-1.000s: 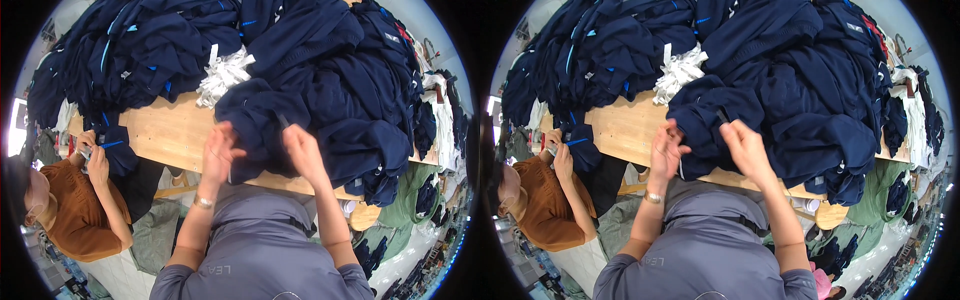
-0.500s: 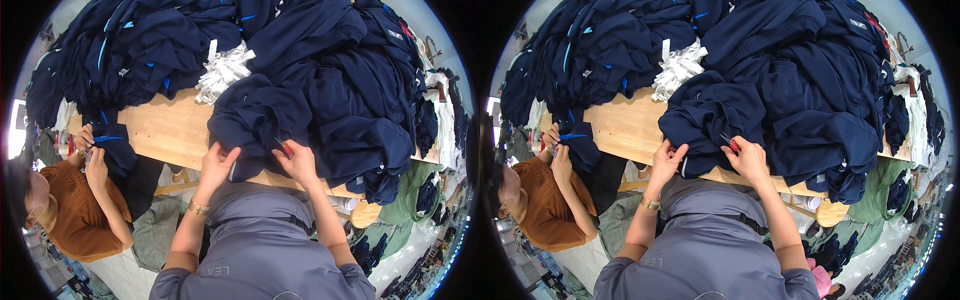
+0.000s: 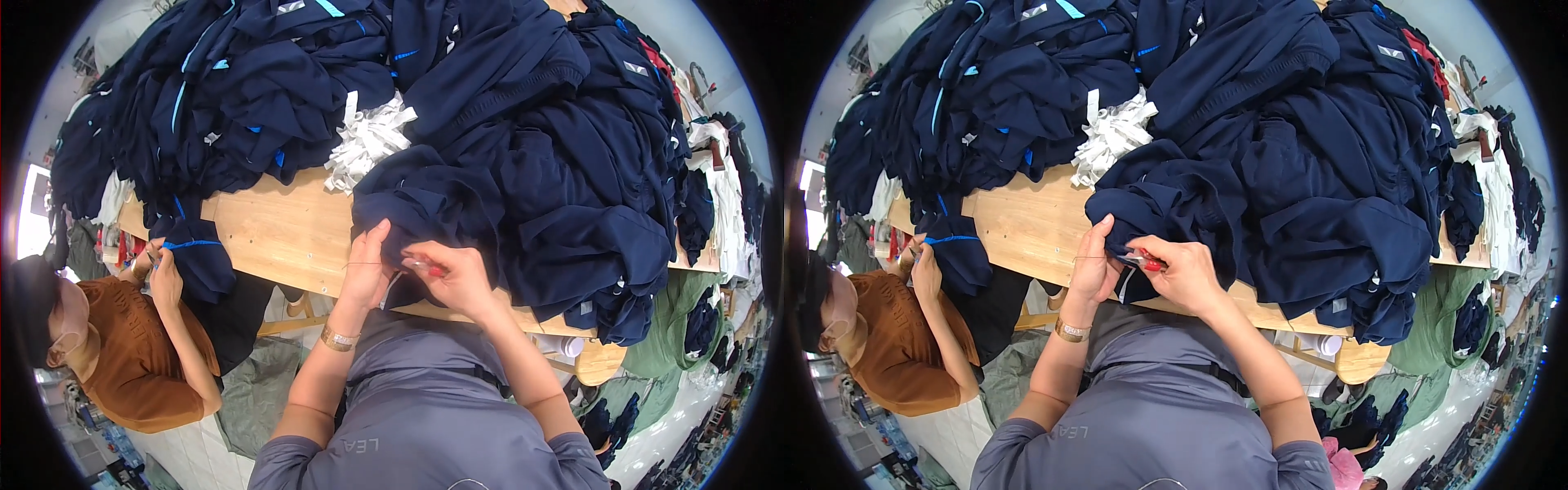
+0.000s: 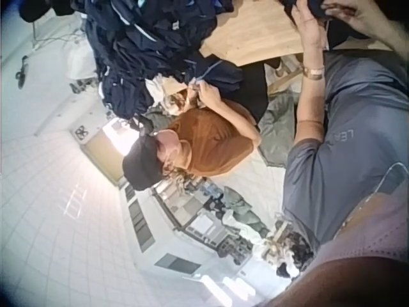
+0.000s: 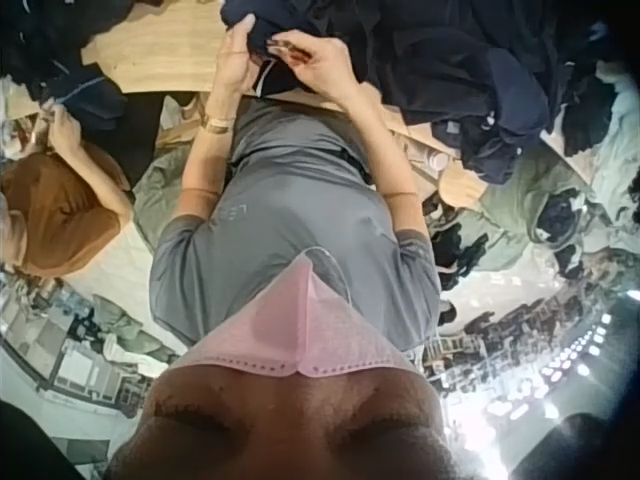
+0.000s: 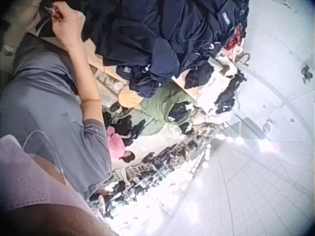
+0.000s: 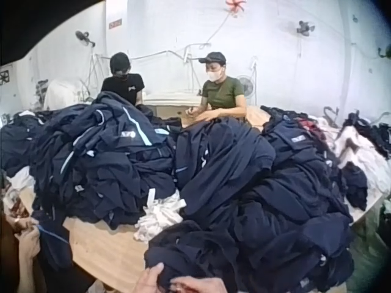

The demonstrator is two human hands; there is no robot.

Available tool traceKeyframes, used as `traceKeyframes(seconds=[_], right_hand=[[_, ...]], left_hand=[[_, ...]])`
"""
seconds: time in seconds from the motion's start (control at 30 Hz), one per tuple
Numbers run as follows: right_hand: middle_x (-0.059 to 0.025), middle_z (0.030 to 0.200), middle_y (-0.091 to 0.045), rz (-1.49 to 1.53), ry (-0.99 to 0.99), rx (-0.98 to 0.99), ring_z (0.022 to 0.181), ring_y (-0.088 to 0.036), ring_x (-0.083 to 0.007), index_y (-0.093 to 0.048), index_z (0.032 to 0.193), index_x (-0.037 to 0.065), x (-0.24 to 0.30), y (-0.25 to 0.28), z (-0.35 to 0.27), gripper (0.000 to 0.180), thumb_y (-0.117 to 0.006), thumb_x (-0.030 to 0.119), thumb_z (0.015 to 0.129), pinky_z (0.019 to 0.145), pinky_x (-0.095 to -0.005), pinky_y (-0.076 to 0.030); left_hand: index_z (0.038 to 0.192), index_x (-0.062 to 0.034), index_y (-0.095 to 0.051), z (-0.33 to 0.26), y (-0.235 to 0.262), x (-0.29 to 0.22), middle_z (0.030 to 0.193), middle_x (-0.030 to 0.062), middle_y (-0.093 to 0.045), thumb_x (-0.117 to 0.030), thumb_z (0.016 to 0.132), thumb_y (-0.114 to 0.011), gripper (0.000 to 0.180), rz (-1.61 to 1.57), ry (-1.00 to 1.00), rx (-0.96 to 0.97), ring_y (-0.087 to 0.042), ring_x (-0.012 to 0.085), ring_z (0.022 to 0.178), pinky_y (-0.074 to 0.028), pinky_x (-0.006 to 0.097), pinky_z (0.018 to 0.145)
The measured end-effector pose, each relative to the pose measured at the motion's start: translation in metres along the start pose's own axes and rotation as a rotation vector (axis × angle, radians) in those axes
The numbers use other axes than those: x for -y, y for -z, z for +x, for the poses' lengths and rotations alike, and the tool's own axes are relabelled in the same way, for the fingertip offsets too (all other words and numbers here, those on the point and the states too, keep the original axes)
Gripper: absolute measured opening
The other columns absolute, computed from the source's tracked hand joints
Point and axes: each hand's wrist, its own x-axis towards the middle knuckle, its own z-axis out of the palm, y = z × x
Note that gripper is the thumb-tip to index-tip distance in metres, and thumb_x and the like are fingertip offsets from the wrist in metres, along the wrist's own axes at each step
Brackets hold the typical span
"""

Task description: Trimming loose threads from navy blue garments using small hand scissors.

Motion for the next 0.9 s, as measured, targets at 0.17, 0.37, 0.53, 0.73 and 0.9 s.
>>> traceKeyframes(seconds=[0.17,0.37,0.53,0.73,0.9], right_hand=[[-0.0011,0.075,-0.062,0.28,-0.218,-0.249,0.07,-0.053,-0.0038,-0.062,0.089,0.001,-0.006,0.014,0.005,0.005,-0.061,0.004,0.086,0.062,-0.0193,-0.044],[0.0087,0.06,-0.045,0.43,-0.15,-0.906,0.048,-0.035,0.0001,-0.06,0.087,0.009,-0.03,0.084,-0.007,0.005,-0.061,0.013,0.09,0.043,-0.0174,-0.023],[0.0058,0.05,-0.035,0.419,0.018,-1.336,0.038,-0.029,-0.0027,-0.056,0.083,0.006,-0.038,0.14,-0.039,0.014,-0.055,0.016,0.093,0.036,-0.0199,-0.02],[0.0063,0.069,-0.055,0.253,-0.175,-0.654,0.054,-0.043,0.0,-0.064,0.088,0.005,-0.028,0.055,-0.035,0.012,-0.072,0.007,0.079,0.049,-0.0167,-0.034],[0.0035,0.062,-0.055,0.154,-0.193,-0.215,0.051,-0.046,-0.0041,-0.063,0.091,0.003,-0.006,0.015,-0.014,0.025,-0.077,0.007,0.072,0.049,-0.019,-0.039]], left_hand=[[0.105,-0.0089,-0.056,0.0,0.003,-0.002,0.095,0.0045,-0.063,-0.036,0.095,-0.046,0.031,-0.124,0.101,0.069,-0.061,0.0147,0.082,-0.05,0.028,0.065],[0.111,-0.0099,-0.053,0.002,0.012,0.004,0.101,0.0045,-0.061,-0.038,0.095,-0.047,0.033,-0.266,0.126,0.065,-0.059,0.0152,0.09,-0.05,0.029,0.072],[0.102,-0.0094,-0.058,-0.002,0.015,0.012,0.097,0.0018,-0.061,-0.019,0.092,-0.056,0.014,-0.43,0.16,0.053,-0.058,0.013,0.087,-0.05,0.03,0.076],[0.093,-0.0102,-0.058,-0.005,0.004,0.015,0.096,-0.0016,-0.061,-0.013,0.09,-0.058,0.004,-0.352,0.217,0.046,-0.059,0.0092,0.082,-0.053,0.025,0.069],[0.094,-0.0142,-0.056,-0.011,-0.026,-0.005,0.092,-0.0034,-0.059,-0.023,0.093,-0.054,0.009,-0.257,0.267,-0.002,-0.061,0.0095,0.08,-0.057,0.031,0.067]])
